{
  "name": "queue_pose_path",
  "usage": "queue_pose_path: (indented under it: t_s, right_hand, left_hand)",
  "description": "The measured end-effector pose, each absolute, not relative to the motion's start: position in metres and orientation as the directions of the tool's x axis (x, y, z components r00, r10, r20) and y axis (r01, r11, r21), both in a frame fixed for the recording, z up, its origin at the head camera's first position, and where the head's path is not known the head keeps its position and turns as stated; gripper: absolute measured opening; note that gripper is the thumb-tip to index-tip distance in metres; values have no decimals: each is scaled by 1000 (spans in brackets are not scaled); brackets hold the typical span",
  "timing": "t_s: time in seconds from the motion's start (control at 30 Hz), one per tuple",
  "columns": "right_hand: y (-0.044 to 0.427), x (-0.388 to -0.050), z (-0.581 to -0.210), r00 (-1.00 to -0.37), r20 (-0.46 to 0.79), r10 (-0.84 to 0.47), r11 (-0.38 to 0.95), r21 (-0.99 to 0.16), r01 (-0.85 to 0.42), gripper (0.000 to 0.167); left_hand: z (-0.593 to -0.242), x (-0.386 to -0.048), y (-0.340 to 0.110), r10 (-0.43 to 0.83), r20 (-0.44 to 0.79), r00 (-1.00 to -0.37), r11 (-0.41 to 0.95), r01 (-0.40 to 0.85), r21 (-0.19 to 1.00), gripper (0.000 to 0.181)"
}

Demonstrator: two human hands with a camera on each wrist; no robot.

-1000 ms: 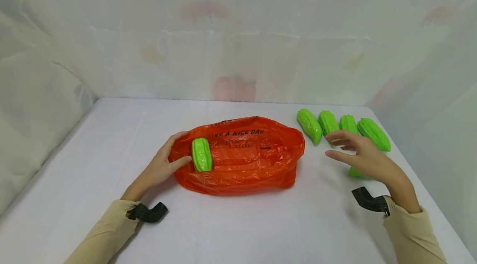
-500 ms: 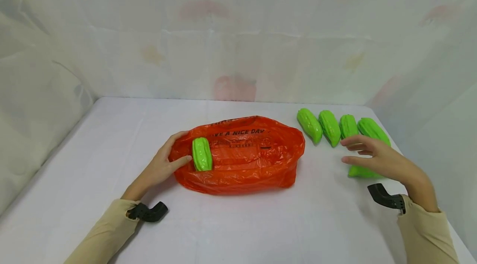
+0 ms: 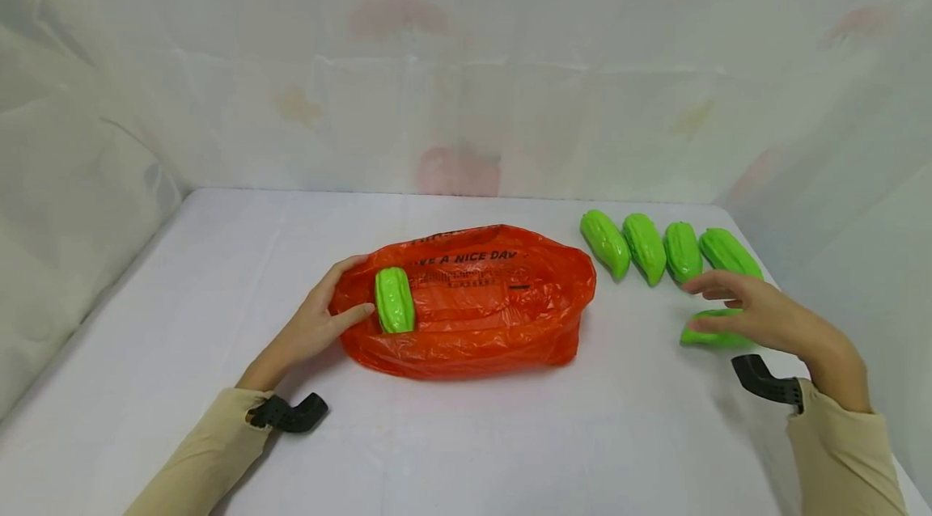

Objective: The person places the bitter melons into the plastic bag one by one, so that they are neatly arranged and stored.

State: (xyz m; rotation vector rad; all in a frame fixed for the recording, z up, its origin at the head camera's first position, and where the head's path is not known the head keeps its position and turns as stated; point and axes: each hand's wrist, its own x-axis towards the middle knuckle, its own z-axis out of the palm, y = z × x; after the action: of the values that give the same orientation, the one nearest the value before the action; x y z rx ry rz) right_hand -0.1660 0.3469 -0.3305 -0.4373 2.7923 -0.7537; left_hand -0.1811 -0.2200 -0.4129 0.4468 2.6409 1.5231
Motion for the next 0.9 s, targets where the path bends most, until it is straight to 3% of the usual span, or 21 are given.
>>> queue_pose_path:
  t_s: [0.5, 0.9]
  right_hand:
    - [364, -171, -341, -927, -191, -324, 857, -474, -202, 58]
    - [377, -176, -351, -917, -207, -342, 867, -445, -223, 52]
  left_hand:
    - [-414, -182, -220, 281, 91, -955, 467, 219, 856, 69]
    - [-415, -182, -221, 280, 103, -955, 469, 229, 853, 68]
